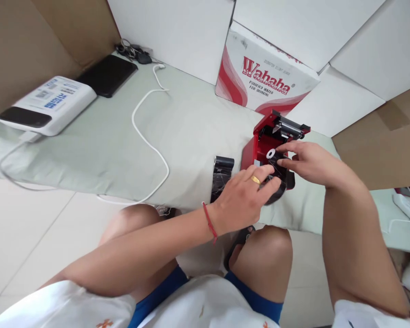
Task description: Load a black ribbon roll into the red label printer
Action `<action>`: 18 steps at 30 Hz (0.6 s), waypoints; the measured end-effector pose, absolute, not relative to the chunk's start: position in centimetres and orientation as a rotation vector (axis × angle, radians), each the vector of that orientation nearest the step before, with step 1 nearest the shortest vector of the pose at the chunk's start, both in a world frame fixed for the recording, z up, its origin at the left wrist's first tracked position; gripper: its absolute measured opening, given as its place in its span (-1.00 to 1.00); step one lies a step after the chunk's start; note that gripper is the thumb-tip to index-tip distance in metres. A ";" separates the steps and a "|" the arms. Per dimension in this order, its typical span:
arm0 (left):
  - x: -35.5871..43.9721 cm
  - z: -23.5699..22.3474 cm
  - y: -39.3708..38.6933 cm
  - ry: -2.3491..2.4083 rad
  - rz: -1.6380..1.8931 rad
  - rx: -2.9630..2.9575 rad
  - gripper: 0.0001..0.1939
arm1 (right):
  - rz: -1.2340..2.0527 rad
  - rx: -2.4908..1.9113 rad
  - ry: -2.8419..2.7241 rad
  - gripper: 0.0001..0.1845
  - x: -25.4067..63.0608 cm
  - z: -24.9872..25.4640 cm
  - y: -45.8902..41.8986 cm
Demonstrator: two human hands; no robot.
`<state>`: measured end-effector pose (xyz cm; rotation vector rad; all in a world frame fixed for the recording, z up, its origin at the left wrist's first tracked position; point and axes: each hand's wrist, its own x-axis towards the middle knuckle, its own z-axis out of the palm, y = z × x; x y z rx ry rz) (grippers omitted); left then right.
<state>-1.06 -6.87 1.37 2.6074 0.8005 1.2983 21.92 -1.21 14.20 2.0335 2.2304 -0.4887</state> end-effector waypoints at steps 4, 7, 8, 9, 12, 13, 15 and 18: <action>-1.4 1.0 -7.1 0.869 1.195 2.753 -0.51 | -0.484 1.935 2.165 -0.88 20.4 13.4 1.1; -1.5 0.7 -6.4 0.898 1.234 2.787 -0.54 | -0.484 1.924 2.162 -0.93 19.8 12.3 2.3; -1.4 0.7 -6.2 0.889 1.274 2.788 -0.56 | -0.496 1.933 2.173 -0.95 19.7 11.9 2.4; -1.4 0.7 -6.1 0.864 1.319 2.787 -0.57 | -0.512 1.948 2.189 -0.96 19.7 11.6 2.5; -1.0 1.0 -5.8 0.725 1.364 2.792 -0.65 | -0.559 2.023 2.266 -0.86 19.7 11.4 1.4; -0.9 1.1 -5.8 0.677 1.340 2.795 -0.68 | -0.566 2.059 2.300 -0.85 19.8 11.7 0.7; -0.5 1.1 -5.8 0.600 1.297 2.781 -0.70 | -0.534 2.174 2.377 -0.77 20.4 12.8 -0.8; -0.1 0.7 -5.8 0.530 1.314 2.720 -0.70 | -0.282 2.476 2.474 -0.45 22.0 14.7 -1.9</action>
